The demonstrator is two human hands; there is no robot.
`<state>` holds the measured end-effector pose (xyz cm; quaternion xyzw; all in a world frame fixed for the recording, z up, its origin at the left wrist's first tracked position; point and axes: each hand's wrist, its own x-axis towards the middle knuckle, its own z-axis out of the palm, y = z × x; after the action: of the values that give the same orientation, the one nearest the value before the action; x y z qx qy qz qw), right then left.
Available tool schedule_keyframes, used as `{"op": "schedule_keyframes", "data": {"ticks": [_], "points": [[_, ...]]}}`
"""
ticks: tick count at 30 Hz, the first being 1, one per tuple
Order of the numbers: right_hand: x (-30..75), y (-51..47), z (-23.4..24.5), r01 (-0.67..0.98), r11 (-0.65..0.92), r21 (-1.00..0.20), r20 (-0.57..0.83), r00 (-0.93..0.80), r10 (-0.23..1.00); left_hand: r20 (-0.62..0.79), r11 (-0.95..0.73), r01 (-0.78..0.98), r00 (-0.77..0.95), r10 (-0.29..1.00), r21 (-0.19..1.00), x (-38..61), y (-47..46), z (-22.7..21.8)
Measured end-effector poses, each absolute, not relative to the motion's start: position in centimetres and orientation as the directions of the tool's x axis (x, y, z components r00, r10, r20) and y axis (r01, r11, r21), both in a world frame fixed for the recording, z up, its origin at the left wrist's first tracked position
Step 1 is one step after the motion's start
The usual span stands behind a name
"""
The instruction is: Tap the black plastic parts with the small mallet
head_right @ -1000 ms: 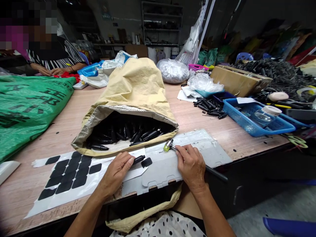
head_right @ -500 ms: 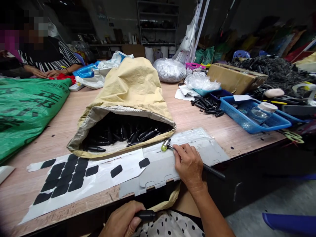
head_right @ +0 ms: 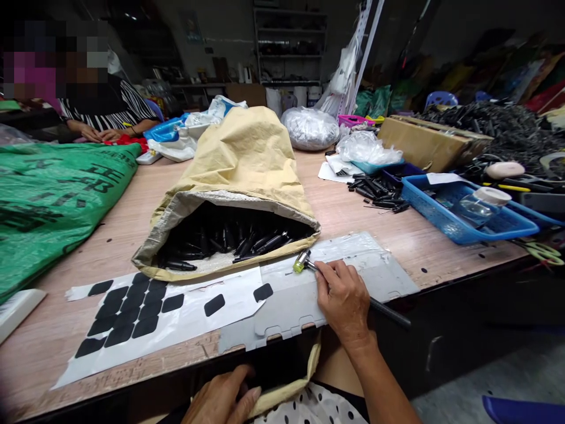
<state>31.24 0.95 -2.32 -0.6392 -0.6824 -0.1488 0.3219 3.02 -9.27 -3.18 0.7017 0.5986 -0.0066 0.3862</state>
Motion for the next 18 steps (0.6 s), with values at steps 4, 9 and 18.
{"op": "schedule_keyframes", "data": {"ticks": [4,9,18], "points": [[31.2,0.9,-2.2,0.968,0.136,-0.210,0.624,0.026,0.781,-0.375,-0.012,0.703,0.394,0.839,0.711,2.7,-6.5,1.8],[31.2,0.9,-2.2,0.966,0.136,-0.220,0.624,0.032,0.781,-0.061,0.081,0.681,-0.053,0.997,0.728,0.2,1.3,5.2],[31.1,0.9,-2.2,0.965,0.136,-0.226,0.627,0.037,0.778,0.091,0.276,0.867,-0.341,0.936,0.414,-2.4,9.9,3.4]]}}
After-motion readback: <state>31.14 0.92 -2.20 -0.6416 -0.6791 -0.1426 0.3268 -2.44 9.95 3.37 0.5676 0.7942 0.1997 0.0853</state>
